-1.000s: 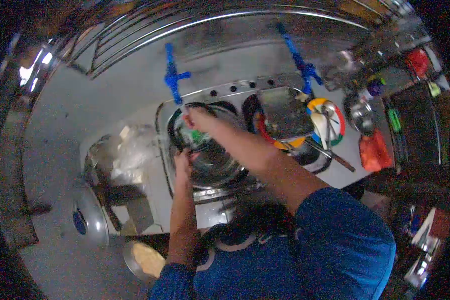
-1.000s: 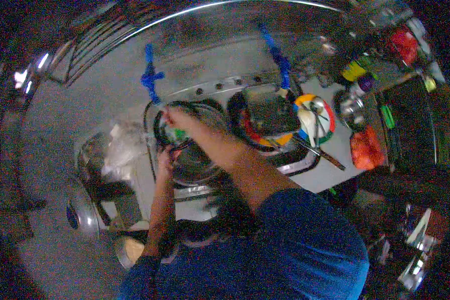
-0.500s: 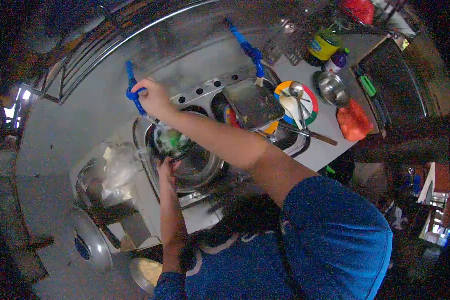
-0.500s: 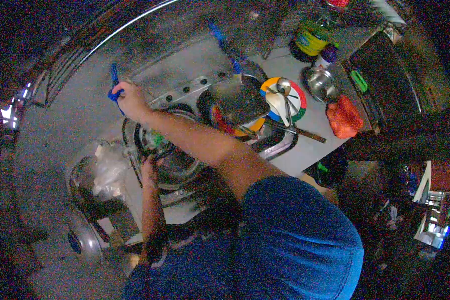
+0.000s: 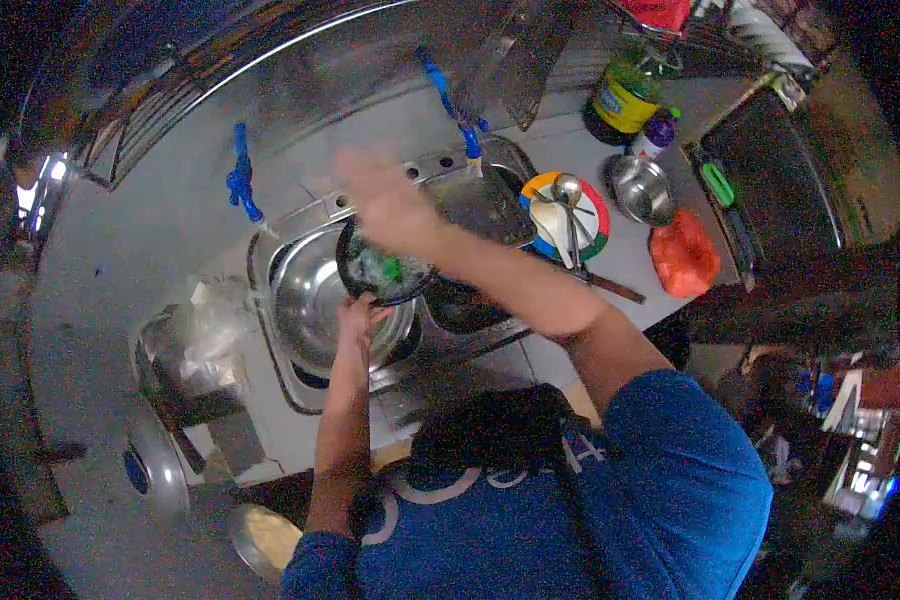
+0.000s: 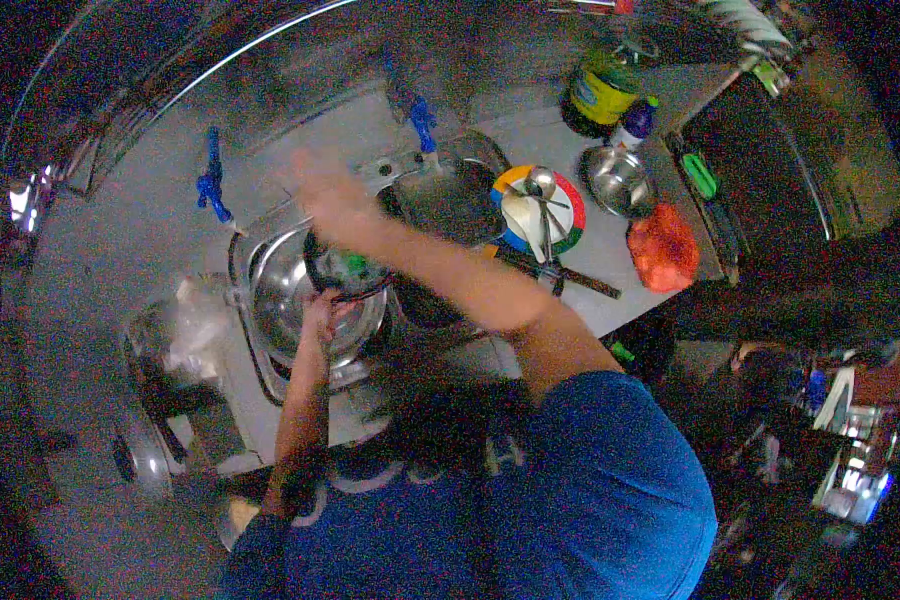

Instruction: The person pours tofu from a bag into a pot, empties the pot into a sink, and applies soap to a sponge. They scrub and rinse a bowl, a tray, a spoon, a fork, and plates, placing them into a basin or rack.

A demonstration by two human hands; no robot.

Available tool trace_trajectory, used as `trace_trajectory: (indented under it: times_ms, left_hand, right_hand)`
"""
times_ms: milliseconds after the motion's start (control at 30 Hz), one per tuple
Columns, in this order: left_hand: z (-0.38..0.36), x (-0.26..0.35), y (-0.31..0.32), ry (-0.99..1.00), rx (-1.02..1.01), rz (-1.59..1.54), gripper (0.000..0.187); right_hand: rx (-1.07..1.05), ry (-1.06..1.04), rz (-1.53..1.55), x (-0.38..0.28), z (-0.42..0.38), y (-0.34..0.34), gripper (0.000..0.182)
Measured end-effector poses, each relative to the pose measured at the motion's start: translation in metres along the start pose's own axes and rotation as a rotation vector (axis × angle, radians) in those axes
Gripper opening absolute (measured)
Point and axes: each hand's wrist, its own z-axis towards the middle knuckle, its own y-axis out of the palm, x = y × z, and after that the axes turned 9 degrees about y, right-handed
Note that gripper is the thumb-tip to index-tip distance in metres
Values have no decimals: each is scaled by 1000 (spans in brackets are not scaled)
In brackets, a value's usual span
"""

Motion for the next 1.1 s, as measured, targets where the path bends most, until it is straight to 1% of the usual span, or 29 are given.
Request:
trace_trajectory:
  times_ms: [67,133,167,200,233,300,333,367,400,433,467,533,567,633,667,733,767,800,833,867,900,933,967,1000,1033,1067,1100]
  left_hand:
    - [-10,-14,21,34,-69,-23,28]
    - [-9,-24,43,-66,-27,6,32]
    - [-11,-30,54,-121,-4,22,35]
    - [-31,-20,82,-19,50,42,38]
    - [-27,-33,83,-77,34,17,39]
    - [-11,-61,87,-180,-2,-27,41]
    - [-34,-40,115,-167,36,58,40]
    - [-38,-43,127,-145,55,6,40]
    - [-41,-48,137,-121,72,-41,40]
    - [-43,-53,145,-98,85,-85,40]
    - [-37,-72,150,-38,160,-80,36]
    - [-32,-75,163,-70,151,-54,36]
    - [-29,-75,167,-85,141,-40,37]
    - [-33,-71,179,-91,110,-51,38]
    - [-32,-69,187,-94,91,-57,39]
    - [-17,-78,195,-69,49,-20,36]
    - [-11,-83,198,-59,26,-2,34]
    - [-1,-76,207,-43,65,38,31]
    - [3,-72,218,9,55,62,32]
    - [5,-66,226,60,48,87,33]
    - [9,-64,232,108,47,115,34]
    - [19,-66,237,58,52,157,38]
    - [25,-64,241,17,22,120,39]
    - [29,-57,249,-18,-8,81,40]
    - [39,-53,257,-59,-41,44,42]
    - [58,-64,259,-75,14,168,37]
    - [75,-64,256,-63,-16,111,36]
  right_hand:
    - [-52,76,-309,49,-9,-40,32]
    - [-77,102,-487,100,-12,-59,32]
    - [-78,76,-556,132,-17,-55,32]
    - [-154,222,-323,158,-19,-48,36]
    - [-238,372,-88,168,-19,-43,41]
    - [-211,361,154,186,-17,-43,46]
    - [-93,200,165,176,1,-68,47]
    - [-13,-49,-63,188,8,-71,38]
    - [130,-281,-298,201,15,-75,29]
    - [86,-235,-237,227,18,-59,30]
    - [43,-189,-179,253,22,-40,30]
    - [-91,46,66,255,29,-46,32]
    - [-181,236,253,257,24,-55,33]
    - [-223,394,446,262,-9,-70,38]
    - [-173,361,455,275,-32,-68,42]
    - [-518,502,313,267,-82,-90,54]
    - [-738,589,290,300,-121,-60,63]
    - [-876,452,-1,333,-153,-27,68]
    - [-870,787,368,325,-162,-28,70]
    - [-756,1126,724,317,-171,-30,73]
    - [-700,1198,806,326,-172,-28,70]
    - [-646,1271,889,334,-175,-26,66]
    - [-591,1344,976,340,-178,-24,63]
    - [-416,1217,1012,343,-176,-25,59]
    - [-435,1267,958,357,-176,-22,58]
    - [-453,1310,899,371,-170,-22,58]
    - [-473,1354,839,391,-168,-22,57]
